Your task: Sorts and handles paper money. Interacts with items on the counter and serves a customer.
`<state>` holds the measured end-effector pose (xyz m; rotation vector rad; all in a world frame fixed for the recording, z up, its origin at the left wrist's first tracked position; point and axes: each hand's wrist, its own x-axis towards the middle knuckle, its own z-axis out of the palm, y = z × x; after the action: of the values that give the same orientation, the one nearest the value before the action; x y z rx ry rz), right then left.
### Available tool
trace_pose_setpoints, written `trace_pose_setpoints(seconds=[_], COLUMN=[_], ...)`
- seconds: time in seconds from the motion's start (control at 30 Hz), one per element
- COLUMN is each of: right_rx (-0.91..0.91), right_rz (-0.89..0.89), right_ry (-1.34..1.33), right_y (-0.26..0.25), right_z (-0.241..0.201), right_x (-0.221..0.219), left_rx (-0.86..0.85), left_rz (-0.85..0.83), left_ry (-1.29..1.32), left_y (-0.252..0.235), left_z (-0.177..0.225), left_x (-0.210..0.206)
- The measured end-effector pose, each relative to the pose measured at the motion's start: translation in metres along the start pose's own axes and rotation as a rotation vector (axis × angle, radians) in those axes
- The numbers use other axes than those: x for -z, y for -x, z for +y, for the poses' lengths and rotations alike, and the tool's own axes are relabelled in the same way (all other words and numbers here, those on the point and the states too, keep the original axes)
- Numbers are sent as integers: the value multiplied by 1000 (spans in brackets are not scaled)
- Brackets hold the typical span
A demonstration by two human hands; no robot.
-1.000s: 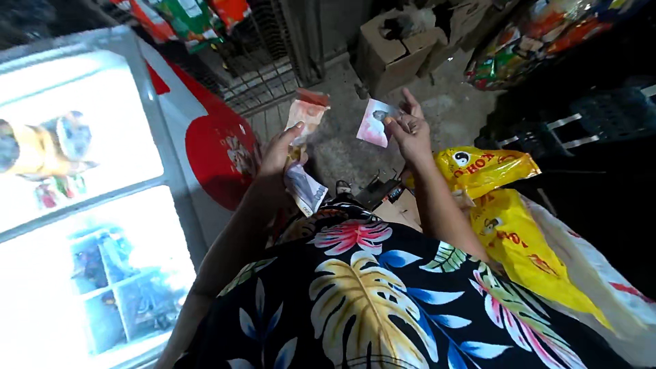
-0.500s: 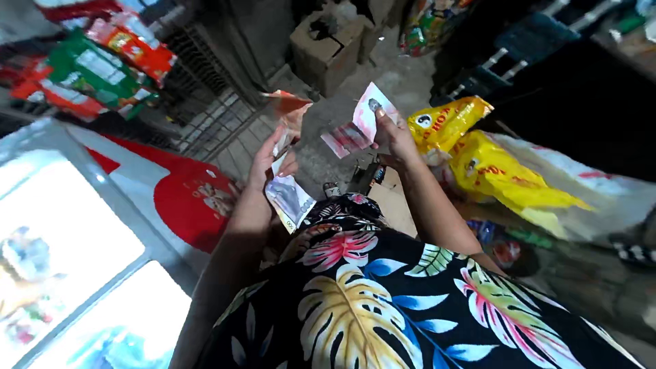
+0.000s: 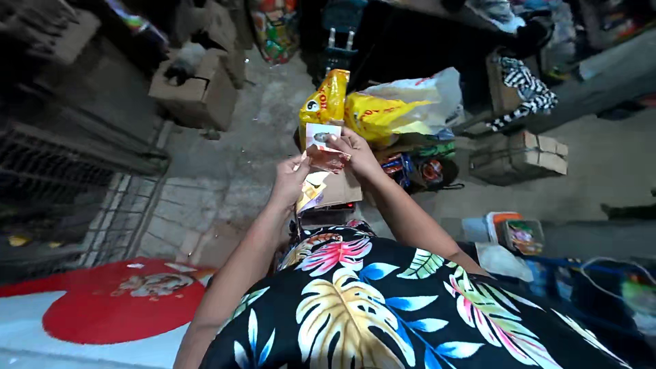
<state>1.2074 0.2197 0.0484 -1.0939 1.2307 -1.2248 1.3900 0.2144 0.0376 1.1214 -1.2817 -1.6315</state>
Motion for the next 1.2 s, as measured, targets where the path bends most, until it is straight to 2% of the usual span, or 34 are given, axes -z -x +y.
trace_pose_setpoints(seconds=[0.13,0.2,0.3,0.37,0.43,0.53,0.63,0.73,0.9,1.07,1.13,1.2], right_rx=[272,351,377,285,212,247,241,199,90,113,118,100], right_rz=[338,347,316,435,594,753,804,861,1009,1086,1120,1133], right_ry=[215,358,536,460,291,107,14,-40,-116,-51,-32,-40], right_y=[44,77,118,136,149,154,161,173,210,253,264,261], right_z=[-7,-12,-8,-14,-29,-47,-48,-25,4,-8,-3,-7], right_x=[102,164,260,325,386,465,523,568,663,813,878,941], left_rx=[-26,-76,-111,-91,-74,-42,26,48,83,38,36,61], left_rz=[-44,-129,-234,-255,-295,-326,-376,-434,-480,-555,-519,-412], left_ry=[-107,-195,-203,-176,-198,-302,-401,-477,-554,-437,-404,-346], left_y=[-18,-25,-29,-35,-42,-54,-69,-98,-144,-187,-205,-220], left_z=[-2,-9,-29,-41,-52,-62,-61,-63,-88,-113,-134,-150], left_x=[-95,-154,-250,-309,-351,-395,-432,-474,-576,-698,-742,-786])
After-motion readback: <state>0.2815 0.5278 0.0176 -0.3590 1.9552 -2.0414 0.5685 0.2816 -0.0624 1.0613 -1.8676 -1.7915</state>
